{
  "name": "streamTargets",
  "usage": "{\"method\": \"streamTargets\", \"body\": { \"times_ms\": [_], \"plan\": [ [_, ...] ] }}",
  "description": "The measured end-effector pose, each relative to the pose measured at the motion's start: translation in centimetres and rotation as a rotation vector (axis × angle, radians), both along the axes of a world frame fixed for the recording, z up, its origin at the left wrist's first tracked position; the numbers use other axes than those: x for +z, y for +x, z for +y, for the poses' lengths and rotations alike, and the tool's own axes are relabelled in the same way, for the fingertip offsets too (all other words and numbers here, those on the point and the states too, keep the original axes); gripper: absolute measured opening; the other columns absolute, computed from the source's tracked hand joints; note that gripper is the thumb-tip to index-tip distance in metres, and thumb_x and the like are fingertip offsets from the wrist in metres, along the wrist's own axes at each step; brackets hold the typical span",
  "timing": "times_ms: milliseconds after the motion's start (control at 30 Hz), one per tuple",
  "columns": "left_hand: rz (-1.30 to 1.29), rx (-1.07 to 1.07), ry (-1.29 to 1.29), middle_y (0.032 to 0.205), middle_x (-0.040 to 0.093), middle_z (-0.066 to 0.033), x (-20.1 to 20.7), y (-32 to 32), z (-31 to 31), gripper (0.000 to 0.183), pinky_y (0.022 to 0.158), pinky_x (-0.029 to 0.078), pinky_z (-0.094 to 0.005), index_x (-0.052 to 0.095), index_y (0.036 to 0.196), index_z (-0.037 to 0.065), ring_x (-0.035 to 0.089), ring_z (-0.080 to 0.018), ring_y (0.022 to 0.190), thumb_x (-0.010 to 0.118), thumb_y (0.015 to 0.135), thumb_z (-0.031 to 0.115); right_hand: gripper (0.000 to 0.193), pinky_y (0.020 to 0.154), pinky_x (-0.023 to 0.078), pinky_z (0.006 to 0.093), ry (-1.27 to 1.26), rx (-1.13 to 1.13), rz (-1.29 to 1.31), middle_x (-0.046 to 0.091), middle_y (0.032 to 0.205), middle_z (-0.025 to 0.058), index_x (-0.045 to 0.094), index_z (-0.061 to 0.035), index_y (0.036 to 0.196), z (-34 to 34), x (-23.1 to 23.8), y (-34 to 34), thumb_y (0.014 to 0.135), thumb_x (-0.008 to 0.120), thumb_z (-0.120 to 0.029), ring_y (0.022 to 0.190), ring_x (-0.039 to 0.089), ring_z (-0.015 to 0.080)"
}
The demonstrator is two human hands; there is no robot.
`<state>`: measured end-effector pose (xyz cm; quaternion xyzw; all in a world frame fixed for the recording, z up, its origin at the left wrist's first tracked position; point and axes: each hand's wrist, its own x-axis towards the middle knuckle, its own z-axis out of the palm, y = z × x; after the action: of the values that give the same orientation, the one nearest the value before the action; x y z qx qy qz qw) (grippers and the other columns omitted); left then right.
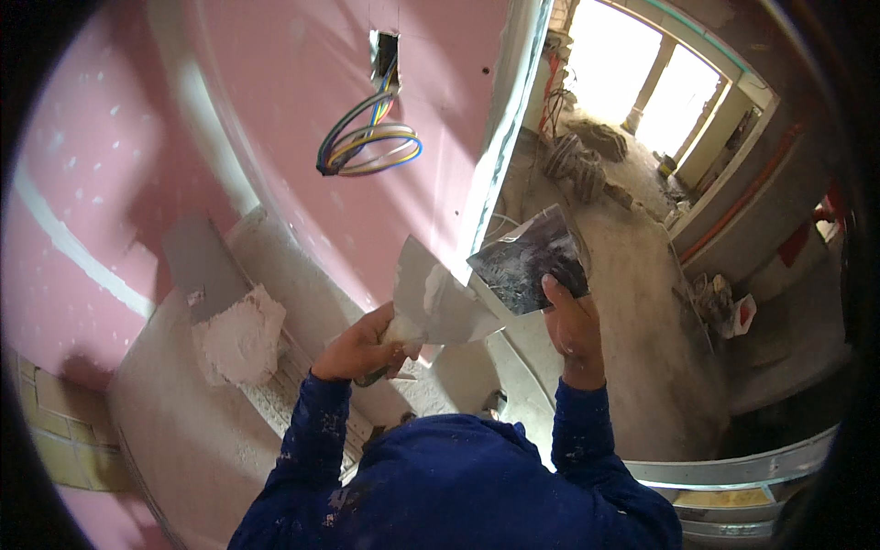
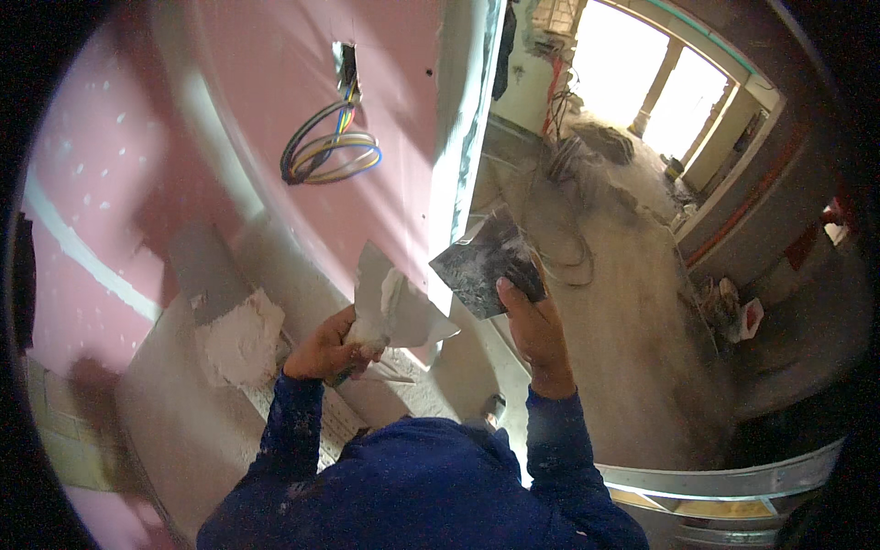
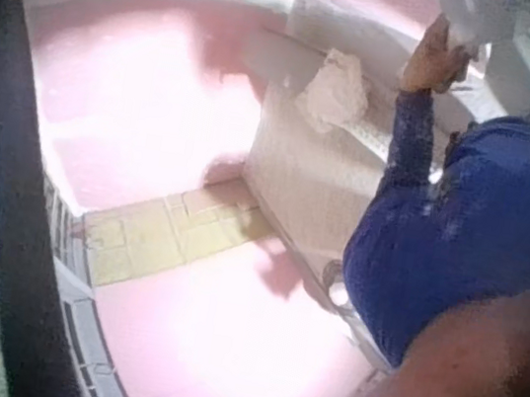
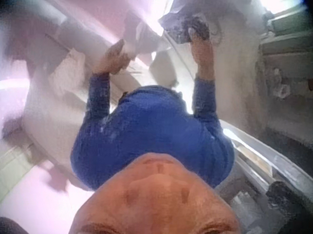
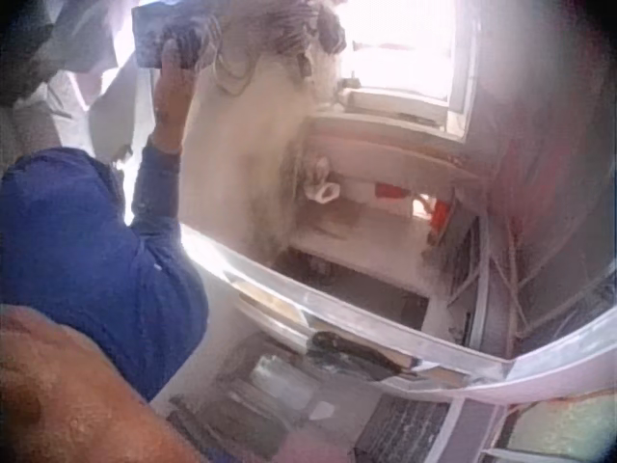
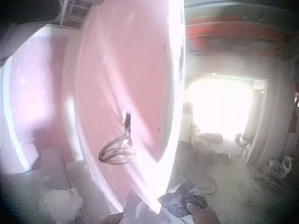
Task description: The person applies joint compound to a wall corner using a taping knife and hawk. They repeatedly scoop compound from the hawk and smooth it along the corner edge, working around exposed wiring and a cutout in the pink drywall.
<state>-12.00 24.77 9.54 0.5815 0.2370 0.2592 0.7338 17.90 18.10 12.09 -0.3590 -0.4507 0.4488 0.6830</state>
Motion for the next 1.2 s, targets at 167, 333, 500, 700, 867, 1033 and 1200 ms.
{"method": "streamTargets", "body": {
  "times_ms": [167, 333, 500, 700, 867, 1033, 1200],
  "plan": [
    [0.076, 0.017, 0.046, 0.085, 0.061, -0.0039, 0.3, -0.2, -0.1, 0.067, 0.051, 0.048, -0.0251, 0.047, 0.134, 0.002, 0.056, -0.0095, 0.059, 0.078, 0.084, 0.034, 0.045, 0.099, 0.044, 0.0364, -0.372, 0.071, -0.627, 0.061, 0.126, 0.017, 0.049, 0.0005, 0.137, -3.2, 0.6, -1.4, 0.1, 0.054, -0.025, 0.114, 0.058, 0.0262],
    [-0.011, 0.18, 0.061, 0.087, 0.062, -0.0046, 0.1, -2.3, -0.7, 0.056, 0.052, 0.048, -0.0246, 0.05, 0.13, 0.002, 0.057, -0.0097, 0.059, 0.075, 0.087, 0.028, 0.037, 0.088, 0.05, 0.0375, -0.394, 0.535, -0.819, 0.069, 0.107, 0.0172, 0.059, 0.0031, 0.124, -3.0, 0.0, -0.4, 0.101, 0.055, -0.025, 0.098, 0.066, 0.0261],
    [-0.062, 0.262, 0.054, 0.084, 0.063, -0.0055, -0.4, -5.1, -2.1, 0.067, 0.049, 0.049, -0.0261, 0.049, 0.13, 0.002, 0.059, -0.0124, 0.06, 0.079, 0.082, 0.037, 0.035, 0.09, 0.05, 0.0338, -0.006, 0.039, 0.028, 0.064, 0.112, 0.0101, 0.058, 0.0027, 0.122, -2.1, 2.8, 0.8, 0.099, 0.058, -0.023, 0.102, 0.059, 0.0164],
    [0.069, 0.435, 0.017, 0.087, 0.063, -0.0078, -1.4, -6.8, -4.2, 0.042, 0.054, 0.051, -0.0261, 0.051, 0.125, 0.001, 0.059, -0.0126, 0.062, 0.068, 0.088, 0.014, 0.031, 0.087, 0.052, 0.0358, 0.037, -0.214, -0.281, 0.063, 0.119, 0.0122, 0.059, 0.0028, 0.117, 0.5, 6.1, -2.7, 0.096, 0.057, -0.02, 0.101, 0.06, 0.0187],
    [0.103, 0.506, 0.056, 0.086, 0.064, -0.0078, -1.1, -8.7, -5.3, 0.054, 0.05, 0.05, -0.0256, 0.051, 0.127, 0.001, 0.059, -0.0132, 0.058, 0.073, 0.085, 0.027, 0.027, 0.077, 0.053, 0.0317, 0.409, -0.106, 0.037, 0.07, 0.099, 0.0105, 0.063, 0.0021, 0.116, 1.4, 8.4, -3.8, 0.1, 0.056, -0.019, 0.085, 0.067, 0.0198],
    [0.016, 0.505, 0.045, 0.087, 0.062, -0.0083, -0.2, -9.4, -5.9, 0.05, 0.05, 0.05, -0.024, 0.049, 0.127, 0.0, 0.057, -0.0124, 0.057, 0.07, 0.087, 0.023, 0.03, 0.084, 0.057, 0.0349, 0.382, 0.174, 0.21, 0.068, 0.11, 0.0136, 0.059, 0.0046, 0.121, 6.7, 10.9, -12.0, 0.101, 0.057, -0.018, 0.096, 0.068, 0.0211],
    [0.181, 0.571, 0.163, 0.082, 0.061, -0.0077, 1.5, -9.5, -6.6, 0.046, 0.045, 0.046, -0.0242, 0.05, 0.125, 0.0, 0.055, -0.0122, 0.051, 0.066, 0.088, 0.023, 0.033, 0.087, 0.057, 0.037, 0.648, 0.163, 0.414, 0.066, 0.111, 0.0183, 0.054, 0.0104, 0.118, 13.7, 17.1, -18.2, 0.104, 0.049, -0.019, 0.096, 0.07, 0.0251]
  ]
}}
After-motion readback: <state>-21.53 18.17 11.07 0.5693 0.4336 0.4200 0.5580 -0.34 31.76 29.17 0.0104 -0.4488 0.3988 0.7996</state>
